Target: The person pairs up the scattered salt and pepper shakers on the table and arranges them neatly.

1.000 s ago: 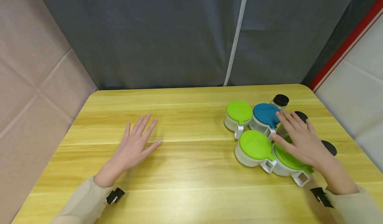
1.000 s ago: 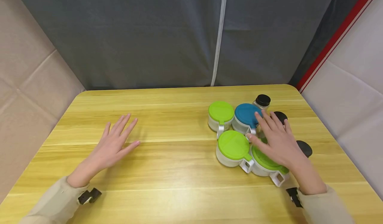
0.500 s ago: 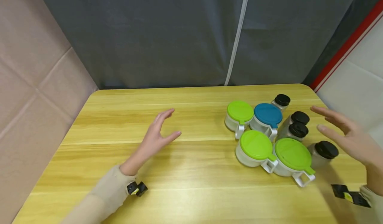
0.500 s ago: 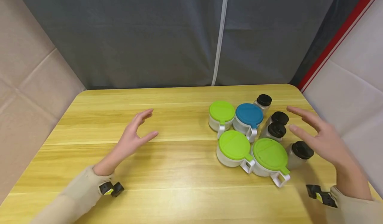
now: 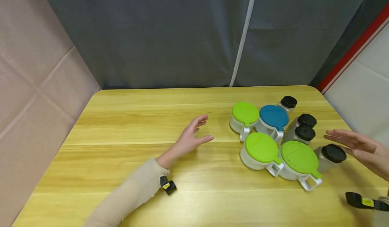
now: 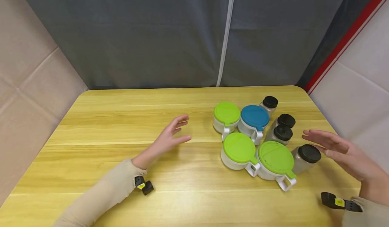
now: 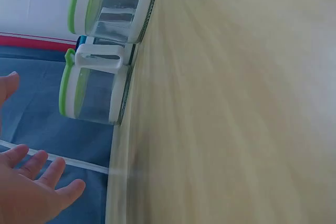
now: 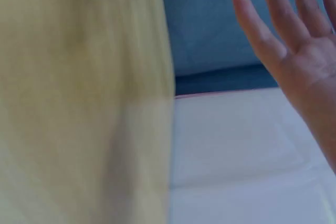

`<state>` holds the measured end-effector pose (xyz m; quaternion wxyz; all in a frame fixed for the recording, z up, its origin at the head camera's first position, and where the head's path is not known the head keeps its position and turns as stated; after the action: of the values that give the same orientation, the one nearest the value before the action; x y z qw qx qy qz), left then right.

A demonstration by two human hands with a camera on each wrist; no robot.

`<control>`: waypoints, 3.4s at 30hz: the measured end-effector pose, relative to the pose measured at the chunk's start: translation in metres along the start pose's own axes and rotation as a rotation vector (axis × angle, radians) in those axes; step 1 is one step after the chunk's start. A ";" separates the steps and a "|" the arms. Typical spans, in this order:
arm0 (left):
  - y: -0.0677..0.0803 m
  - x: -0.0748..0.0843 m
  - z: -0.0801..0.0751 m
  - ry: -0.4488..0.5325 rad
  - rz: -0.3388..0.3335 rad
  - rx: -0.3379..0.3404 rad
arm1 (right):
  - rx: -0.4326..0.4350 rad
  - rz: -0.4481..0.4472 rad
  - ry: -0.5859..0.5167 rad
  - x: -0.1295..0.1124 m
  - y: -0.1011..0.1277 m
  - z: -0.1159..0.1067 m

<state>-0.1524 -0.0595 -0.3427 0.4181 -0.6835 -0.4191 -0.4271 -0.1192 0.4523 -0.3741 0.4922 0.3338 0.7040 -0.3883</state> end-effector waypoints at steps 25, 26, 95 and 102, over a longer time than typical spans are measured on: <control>-0.080 -0.048 0.065 -0.056 -0.085 -0.082 | -0.227 -0.073 -0.325 -0.005 -0.006 0.028; -0.082 -0.047 0.067 -0.067 -0.075 -0.090 | -0.231 -0.078 -0.323 -0.005 -0.006 0.029; -0.113 -0.042 0.048 -0.205 0.106 -0.200 | 0.042 0.028 -0.176 -0.022 -0.005 0.039; -0.101 -0.030 0.024 -0.202 0.095 -0.252 | 0.129 -0.004 -0.185 -0.025 -0.004 0.039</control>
<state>-0.2492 -0.0137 -0.3564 0.3045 -0.7890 -0.3694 -0.3851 -0.0982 0.4143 -0.3577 0.5319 0.3262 0.6297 -0.4628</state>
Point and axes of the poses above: each hand's wrist, its own y-axis away from the middle knuckle, its own z-axis out of the palm, x = y × z, the point moved 1 cm from there along -y, towards the middle knuckle, and after that the axes turned 9 degrees about x, right-handed, at the moved point
